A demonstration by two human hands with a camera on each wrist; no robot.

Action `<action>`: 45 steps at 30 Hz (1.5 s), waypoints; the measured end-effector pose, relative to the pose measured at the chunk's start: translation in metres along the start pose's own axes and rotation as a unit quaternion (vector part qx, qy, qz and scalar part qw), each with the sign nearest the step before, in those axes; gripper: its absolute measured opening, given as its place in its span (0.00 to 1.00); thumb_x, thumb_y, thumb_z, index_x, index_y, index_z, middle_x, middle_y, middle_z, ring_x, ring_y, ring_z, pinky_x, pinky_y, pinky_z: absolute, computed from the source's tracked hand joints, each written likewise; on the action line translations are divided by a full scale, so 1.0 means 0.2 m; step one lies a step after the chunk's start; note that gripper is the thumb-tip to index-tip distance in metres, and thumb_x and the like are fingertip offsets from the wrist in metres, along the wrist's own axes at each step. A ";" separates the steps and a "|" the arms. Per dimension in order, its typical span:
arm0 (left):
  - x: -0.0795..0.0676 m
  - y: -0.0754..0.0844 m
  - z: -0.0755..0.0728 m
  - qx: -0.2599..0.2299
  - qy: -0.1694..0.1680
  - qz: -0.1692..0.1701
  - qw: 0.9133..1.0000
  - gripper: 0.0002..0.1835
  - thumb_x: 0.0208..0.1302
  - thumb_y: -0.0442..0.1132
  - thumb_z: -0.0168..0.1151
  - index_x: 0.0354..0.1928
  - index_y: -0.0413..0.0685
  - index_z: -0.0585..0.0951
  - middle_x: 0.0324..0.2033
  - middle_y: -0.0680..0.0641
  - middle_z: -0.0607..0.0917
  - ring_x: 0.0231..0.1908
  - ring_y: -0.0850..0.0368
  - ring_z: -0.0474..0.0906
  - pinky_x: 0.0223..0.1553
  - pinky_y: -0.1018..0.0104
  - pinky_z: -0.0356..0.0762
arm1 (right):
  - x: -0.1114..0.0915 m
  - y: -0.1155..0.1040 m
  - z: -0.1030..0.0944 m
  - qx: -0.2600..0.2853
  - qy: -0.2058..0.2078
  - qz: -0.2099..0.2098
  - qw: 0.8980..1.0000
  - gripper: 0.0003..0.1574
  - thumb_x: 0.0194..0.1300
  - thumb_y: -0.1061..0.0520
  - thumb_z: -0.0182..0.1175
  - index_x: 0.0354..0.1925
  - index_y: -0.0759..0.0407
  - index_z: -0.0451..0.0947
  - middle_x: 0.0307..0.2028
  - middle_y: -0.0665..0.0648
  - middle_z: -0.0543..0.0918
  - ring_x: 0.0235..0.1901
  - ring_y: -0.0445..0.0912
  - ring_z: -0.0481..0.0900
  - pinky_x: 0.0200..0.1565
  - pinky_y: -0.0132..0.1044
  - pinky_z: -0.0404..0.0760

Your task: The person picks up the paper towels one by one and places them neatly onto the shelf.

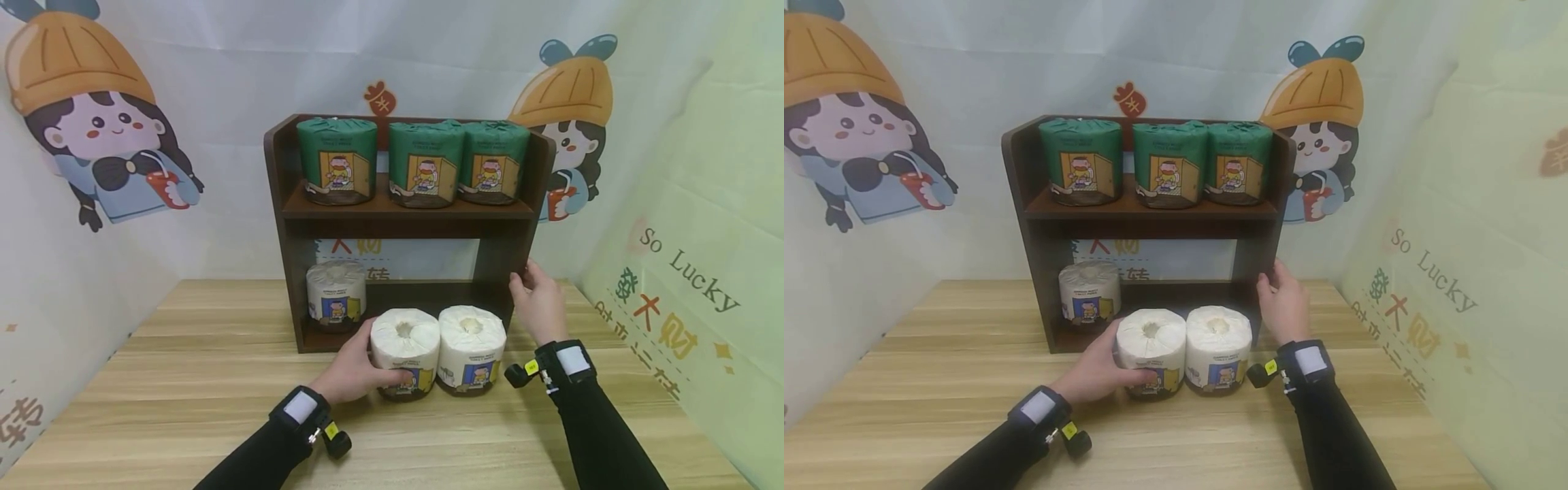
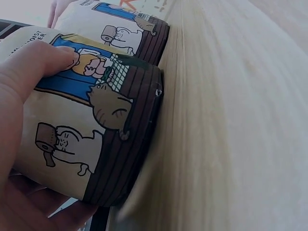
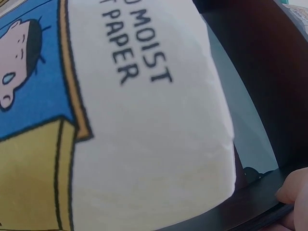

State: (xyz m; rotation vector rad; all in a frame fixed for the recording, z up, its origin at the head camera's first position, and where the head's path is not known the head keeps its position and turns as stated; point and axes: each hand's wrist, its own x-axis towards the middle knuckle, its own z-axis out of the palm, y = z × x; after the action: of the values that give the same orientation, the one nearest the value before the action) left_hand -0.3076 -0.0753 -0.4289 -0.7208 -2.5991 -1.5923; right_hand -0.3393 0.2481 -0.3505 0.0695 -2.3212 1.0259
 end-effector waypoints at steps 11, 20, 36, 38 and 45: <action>0.01 0.01 -0.03 0.011 0.031 0.006 0.999 0.55 0.39 0.53 0.84 0.70 0.62 0.62 0.56 0.58 0.75 0.53 0.62 0.71 0.58 0.49 0.72 | 0.00 -0.01 0.00 -0.003 -0.001 0.012 1.000 0.24 0.77 0.53 0.53 0.68 0.55 0.69 0.55 0.66 0.79 0.53 0.58 0.76 0.49 0.58 0.80; 0.05 0.02 -0.06 0.006 0.046 0.009 0.999 0.55 0.37 0.59 0.83 0.69 0.63 0.63 0.55 0.59 0.76 0.53 0.61 0.72 0.57 0.48 0.73 | 0.00 -0.01 -0.01 -0.003 -0.002 0.013 1.000 0.23 0.77 0.54 0.54 0.66 0.55 0.70 0.55 0.66 0.79 0.52 0.59 0.77 0.49 0.57 0.80; 0.18 -0.01 -0.05 0.017 0.074 -0.025 0.997 0.55 0.40 0.55 0.83 0.69 0.51 0.61 0.54 0.50 0.76 0.53 0.57 0.72 0.57 0.51 0.74 | 0.00 0.00 0.00 -0.004 -0.002 0.009 1.000 0.23 0.76 0.55 0.54 0.66 0.56 0.70 0.55 0.66 0.79 0.52 0.59 0.77 0.48 0.57 0.81; 0.18 -0.02 -0.04 0.003 0.082 -0.029 0.996 0.58 0.40 0.54 0.84 0.70 0.47 0.58 0.56 0.47 0.74 0.54 0.55 0.72 0.58 0.50 0.73 | 0.00 0.00 0.00 -0.003 -0.002 0.010 1.000 0.24 0.76 0.55 0.54 0.67 0.56 0.70 0.55 0.66 0.79 0.52 0.58 0.77 0.48 0.57 0.81; 0.18 -0.04 0.00 -0.023 0.117 -0.035 0.992 0.62 0.41 0.54 0.83 0.70 0.44 0.52 0.60 0.44 0.69 0.56 0.54 0.69 0.61 0.52 0.70 | 0.01 0.01 0.00 -0.008 0.000 0.013 1.000 0.24 0.76 0.54 0.54 0.67 0.56 0.70 0.55 0.66 0.79 0.52 0.58 0.77 0.48 0.57 0.81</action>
State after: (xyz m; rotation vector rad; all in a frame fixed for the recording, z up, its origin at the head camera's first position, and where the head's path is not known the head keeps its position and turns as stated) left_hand -0.3429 -0.0646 -0.4277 -0.4183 -2.4517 -1.6483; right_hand -0.3411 0.2489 -0.3516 0.0335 -2.3365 1.0205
